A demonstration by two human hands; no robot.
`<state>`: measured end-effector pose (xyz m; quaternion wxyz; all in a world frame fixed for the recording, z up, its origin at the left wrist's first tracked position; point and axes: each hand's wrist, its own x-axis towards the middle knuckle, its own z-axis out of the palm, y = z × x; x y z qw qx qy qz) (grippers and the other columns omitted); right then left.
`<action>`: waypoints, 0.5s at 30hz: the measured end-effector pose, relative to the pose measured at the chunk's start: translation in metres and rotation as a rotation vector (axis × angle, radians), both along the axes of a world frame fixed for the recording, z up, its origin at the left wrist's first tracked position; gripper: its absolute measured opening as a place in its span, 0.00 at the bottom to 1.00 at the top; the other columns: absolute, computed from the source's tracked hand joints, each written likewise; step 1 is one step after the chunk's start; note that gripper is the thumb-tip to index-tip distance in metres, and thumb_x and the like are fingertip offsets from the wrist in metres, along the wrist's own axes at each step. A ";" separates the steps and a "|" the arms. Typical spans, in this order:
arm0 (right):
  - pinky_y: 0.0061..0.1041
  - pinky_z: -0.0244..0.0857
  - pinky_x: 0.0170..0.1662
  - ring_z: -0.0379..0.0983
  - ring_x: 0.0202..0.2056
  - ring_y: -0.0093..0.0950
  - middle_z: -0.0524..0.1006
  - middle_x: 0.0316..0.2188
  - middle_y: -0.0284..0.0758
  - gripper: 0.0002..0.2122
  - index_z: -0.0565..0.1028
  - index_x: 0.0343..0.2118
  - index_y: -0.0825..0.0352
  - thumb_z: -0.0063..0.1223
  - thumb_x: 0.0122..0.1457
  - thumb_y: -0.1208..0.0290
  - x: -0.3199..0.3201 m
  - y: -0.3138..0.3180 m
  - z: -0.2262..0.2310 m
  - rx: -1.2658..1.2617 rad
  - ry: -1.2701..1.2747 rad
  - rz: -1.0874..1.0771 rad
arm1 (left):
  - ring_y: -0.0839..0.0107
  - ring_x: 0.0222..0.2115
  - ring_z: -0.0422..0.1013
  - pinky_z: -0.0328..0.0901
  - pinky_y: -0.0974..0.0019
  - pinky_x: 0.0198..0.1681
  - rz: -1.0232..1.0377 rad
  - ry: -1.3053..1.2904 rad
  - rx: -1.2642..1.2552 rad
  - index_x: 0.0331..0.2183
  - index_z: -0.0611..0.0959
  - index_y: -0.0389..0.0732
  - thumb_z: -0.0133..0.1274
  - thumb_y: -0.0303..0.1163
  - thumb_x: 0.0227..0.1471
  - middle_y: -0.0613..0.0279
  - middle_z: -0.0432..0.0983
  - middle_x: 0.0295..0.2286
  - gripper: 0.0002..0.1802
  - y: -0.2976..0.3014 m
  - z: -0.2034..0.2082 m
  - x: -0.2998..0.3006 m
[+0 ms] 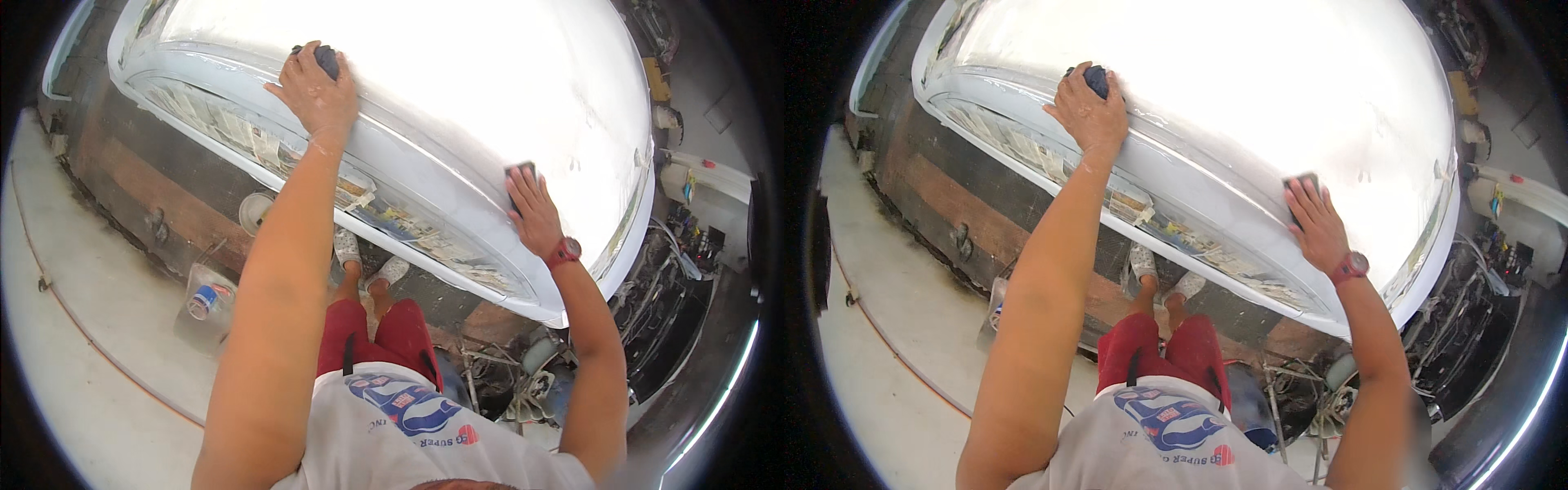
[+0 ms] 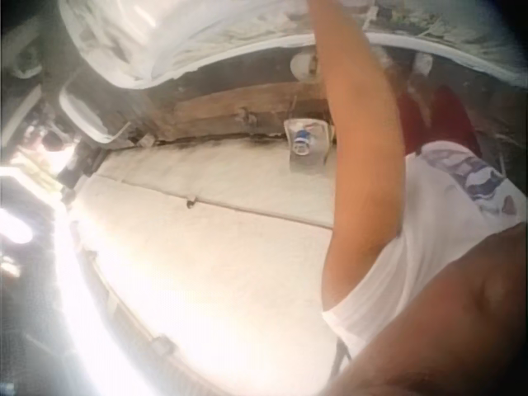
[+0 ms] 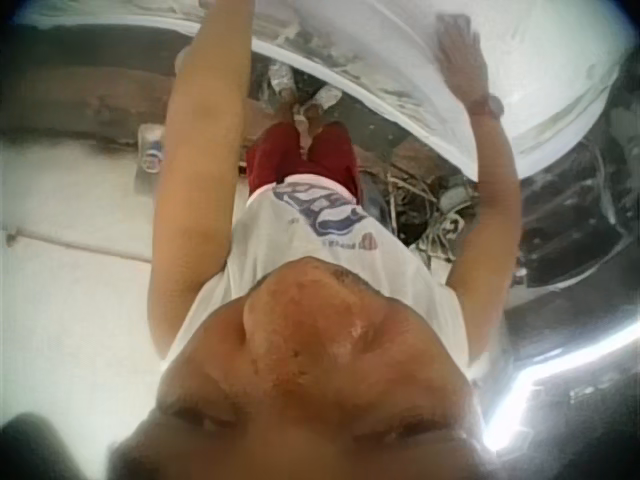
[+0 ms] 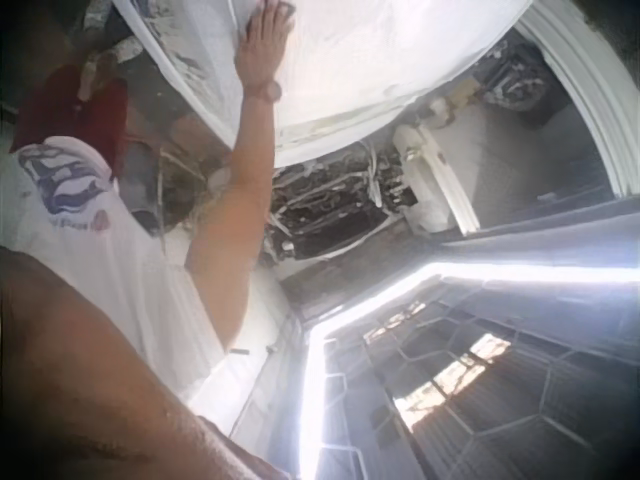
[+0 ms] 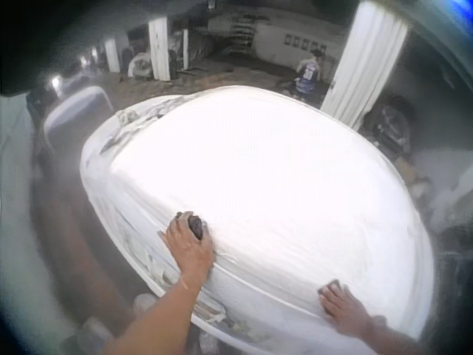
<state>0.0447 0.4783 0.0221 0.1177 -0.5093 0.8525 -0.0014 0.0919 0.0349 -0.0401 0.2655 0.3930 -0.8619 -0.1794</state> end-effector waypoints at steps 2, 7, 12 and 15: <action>0.50 0.42 0.79 0.47 0.79 0.41 0.58 0.78 0.38 0.32 0.62 0.75 0.64 0.55 0.68 0.72 -0.009 0.012 0.005 0.021 -0.026 0.034 | 0.50 0.66 0.60 0.34 0.22 0.74 -0.003 0.029 0.000 0.61 0.74 0.51 0.54 0.48 0.69 0.50 0.69 0.56 0.25 0.000 -0.003 -0.002; 0.42 0.46 0.79 0.55 0.77 0.39 0.64 0.75 0.40 0.26 0.66 0.72 0.67 0.44 0.72 0.71 -0.044 -0.213 -0.009 -0.256 0.096 0.201 | 0.50 0.64 0.61 0.36 0.25 0.75 -0.026 0.076 -0.009 0.61 0.74 0.50 0.53 0.44 0.70 0.51 0.68 0.55 0.23 0.001 -0.002 -0.008; 0.43 0.47 0.79 0.55 0.76 0.41 0.65 0.74 0.41 0.26 0.67 0.71 0.70 0.44 0.71 0.73 -0.045 -0.188 -0.003 -0.199 0.063 0.232 | 0.48 0.62 0.61 0.39 0.27 0.75 0.052 0.180 -0.027 0.60 0.73 0.49 0.55 0.38 0.68 0.50 0.67 0.54 0.22 0.000 -0.008 -0.004; 0.47 0.50 0.78 0.57 0.76 0.44 0.66 0.73 0.43 0.27 0.69 0.70 0.71 0.47 0.66 0.79 -0.041 -0.056 0.016 -0.119 0.011 0.177 | 0.47 0.61 0.61 0.38 0.23 0.75 0.092 0.249 -0.035 0.60 0.71 0.50 0.58 0.35 0.67 0.50 0.65 0.51 0.23 -0.006 -0.009 0.003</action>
